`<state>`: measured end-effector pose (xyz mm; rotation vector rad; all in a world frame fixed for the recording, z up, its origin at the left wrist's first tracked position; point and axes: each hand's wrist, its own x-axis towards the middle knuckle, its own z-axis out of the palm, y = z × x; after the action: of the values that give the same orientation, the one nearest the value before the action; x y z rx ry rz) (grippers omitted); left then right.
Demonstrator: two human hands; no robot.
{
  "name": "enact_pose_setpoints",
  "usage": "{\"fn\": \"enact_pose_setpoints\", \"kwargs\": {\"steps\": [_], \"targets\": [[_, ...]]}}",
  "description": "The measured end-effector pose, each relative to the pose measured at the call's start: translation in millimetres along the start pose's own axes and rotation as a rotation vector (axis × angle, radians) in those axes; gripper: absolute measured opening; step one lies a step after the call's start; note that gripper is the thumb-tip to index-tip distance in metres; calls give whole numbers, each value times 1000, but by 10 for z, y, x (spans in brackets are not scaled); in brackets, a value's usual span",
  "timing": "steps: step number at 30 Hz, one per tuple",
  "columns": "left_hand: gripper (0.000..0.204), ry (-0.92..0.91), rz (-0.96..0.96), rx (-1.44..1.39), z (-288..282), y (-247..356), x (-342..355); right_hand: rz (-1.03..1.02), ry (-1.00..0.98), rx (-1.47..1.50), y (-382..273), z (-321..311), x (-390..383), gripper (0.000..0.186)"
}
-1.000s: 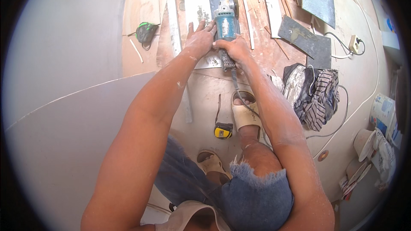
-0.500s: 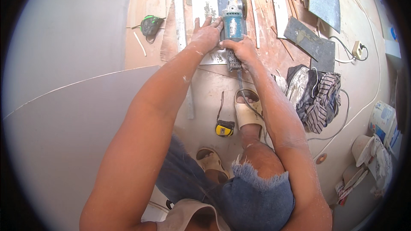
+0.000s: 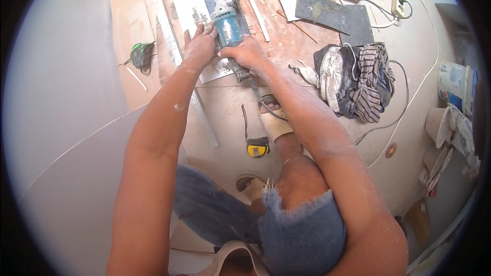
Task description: The person wipes a rectangular tile with a cloth, measures it with a tape measure, and marks it with a pencil. They then use an angle grinder to cut the tile along the marked line. After cutting, the person inspects the cut edge and places the tile aside.
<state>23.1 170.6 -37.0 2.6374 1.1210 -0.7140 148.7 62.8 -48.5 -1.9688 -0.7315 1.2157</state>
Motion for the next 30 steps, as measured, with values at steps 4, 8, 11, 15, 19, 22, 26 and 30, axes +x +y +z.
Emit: {"fn": "enact_pose_setpoints", "kwargs": {"steps": [4, 8, 11, 15, 19, 22, 26, 30], "targets": [[63, 47, 32, -12, 49, -67, 19, 16, -73, 178, 130, 77, 60, 66], [62, 65, 33, -34, 19, -34, -10, 47, -140, 289, 190, 78, 74, 65], [67, 35, 25, -50, -46, -42, -49, 8, -116, 332, 105, 81, 10, 48], [74, 24, 23, -58, -54, -26, -32, 69, -161, 337, 183, 84, 72, 65], [76, 25, 20, -75, -40, -26, -40, 87, -230, 357, 45, -7, -48, 59], [76, 21, 17, -67, -60, -24, -54, 64, -204, 356, 80, 40, -64, 56], [75, 21, 28, -59, -89, -16, -56, 33, -186, 367, 157, 55, -78, 55], [71, 47, 30, -75, -35, -44, -42, 54, -171, 346, 106, 46, -160, 59]]}}
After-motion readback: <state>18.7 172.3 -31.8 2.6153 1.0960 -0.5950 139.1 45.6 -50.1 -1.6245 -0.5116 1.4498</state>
